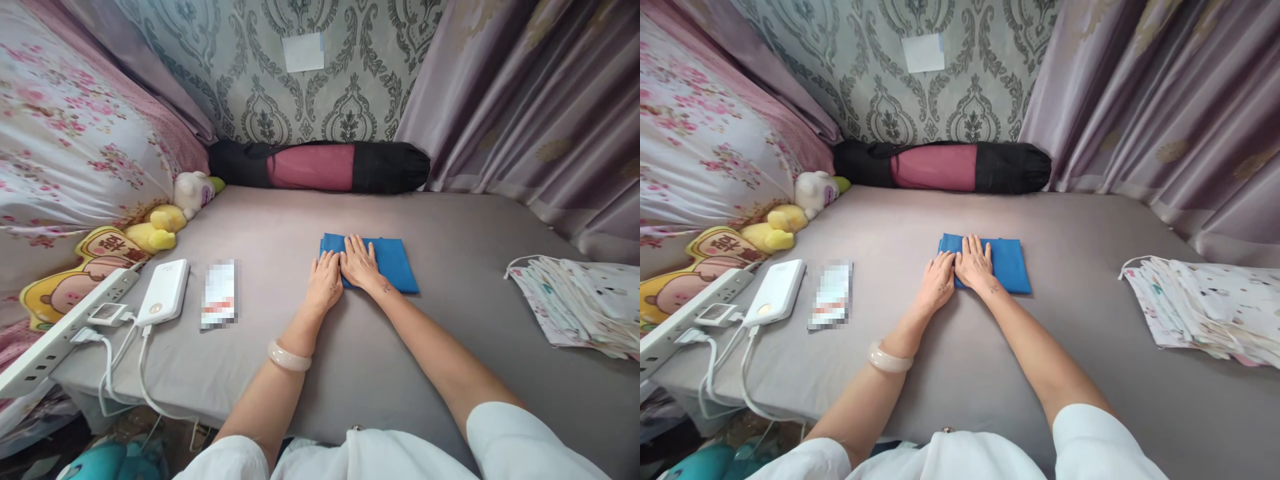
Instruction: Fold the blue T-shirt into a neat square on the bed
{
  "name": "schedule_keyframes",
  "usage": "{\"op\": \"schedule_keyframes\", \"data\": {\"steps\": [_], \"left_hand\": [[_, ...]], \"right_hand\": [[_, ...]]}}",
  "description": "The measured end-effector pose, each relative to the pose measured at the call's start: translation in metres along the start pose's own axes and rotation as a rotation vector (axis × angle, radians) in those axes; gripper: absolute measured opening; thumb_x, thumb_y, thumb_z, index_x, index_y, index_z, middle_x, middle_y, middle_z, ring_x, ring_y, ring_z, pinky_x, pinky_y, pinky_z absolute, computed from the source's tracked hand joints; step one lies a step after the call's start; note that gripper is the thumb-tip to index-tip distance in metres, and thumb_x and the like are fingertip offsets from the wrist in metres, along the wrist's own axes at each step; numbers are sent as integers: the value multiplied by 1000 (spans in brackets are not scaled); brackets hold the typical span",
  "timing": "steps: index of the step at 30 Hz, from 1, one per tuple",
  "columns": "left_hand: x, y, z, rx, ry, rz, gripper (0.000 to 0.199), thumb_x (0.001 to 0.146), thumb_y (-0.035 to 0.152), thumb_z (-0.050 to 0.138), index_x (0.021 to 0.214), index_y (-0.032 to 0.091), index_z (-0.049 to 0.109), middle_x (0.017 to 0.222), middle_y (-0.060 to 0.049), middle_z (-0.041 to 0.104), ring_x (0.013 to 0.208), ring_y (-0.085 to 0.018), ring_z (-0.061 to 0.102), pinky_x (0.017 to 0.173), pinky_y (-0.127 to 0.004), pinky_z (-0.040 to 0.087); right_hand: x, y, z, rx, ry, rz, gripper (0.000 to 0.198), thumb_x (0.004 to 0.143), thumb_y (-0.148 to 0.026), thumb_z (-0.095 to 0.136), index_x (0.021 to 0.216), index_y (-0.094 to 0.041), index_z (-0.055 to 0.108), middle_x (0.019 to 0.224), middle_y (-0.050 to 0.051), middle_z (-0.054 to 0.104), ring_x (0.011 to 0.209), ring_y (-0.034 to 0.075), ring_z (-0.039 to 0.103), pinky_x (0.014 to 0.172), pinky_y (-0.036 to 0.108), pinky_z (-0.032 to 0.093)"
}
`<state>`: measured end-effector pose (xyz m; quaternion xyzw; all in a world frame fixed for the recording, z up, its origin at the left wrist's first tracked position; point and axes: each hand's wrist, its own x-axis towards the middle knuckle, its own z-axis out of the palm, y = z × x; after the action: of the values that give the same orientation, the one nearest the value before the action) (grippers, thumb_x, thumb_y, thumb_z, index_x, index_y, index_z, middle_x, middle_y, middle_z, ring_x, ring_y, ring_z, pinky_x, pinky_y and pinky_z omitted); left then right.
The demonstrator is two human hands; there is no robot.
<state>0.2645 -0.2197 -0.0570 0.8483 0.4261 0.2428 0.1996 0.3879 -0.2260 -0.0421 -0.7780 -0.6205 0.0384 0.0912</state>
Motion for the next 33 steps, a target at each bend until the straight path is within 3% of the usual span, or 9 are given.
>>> {"op": "schedule_keyframes", "data": {"steps": [3,14,20,33], "left_hand": [[-2,2,1,82,-75,-14,45,94,19,30,137,17,43,148,-13,41,140,-25,32,115,-51,22],[-3,5,-1,108,-55,-18,43,95,25,32,136,20,45,148,-13,41,139,-26,33,114,-55,22],[-6,7,-2,163,-105,15,55,94,48,36,140,17,43,151,-17,34,142,-30,26,114,-57,18],[-8,10,-6,245,-163,7,62,91,56,37,142,19,40,154,-16,28,143,-29,22,114,-56,19]], "right_hand": [[1,4,4,-2,-38,14,58,97,-32,19,149,-6,26,156,11,21,143,23,13,116,48,8],[2,9,1,46,-87,7,58,98,-34,17,150,-8,25,156,9,19,144,21,12,116,47,9],[-5,27,-4,-46,66,39,57,98,-32,21,147,-6,31,155,13,24,143,25,14,115,48,7],[-7,34,4,-73,42,61,56,98,-34,22,148,-7,31,153,12,27,142,24,18,116,46,9]]}}
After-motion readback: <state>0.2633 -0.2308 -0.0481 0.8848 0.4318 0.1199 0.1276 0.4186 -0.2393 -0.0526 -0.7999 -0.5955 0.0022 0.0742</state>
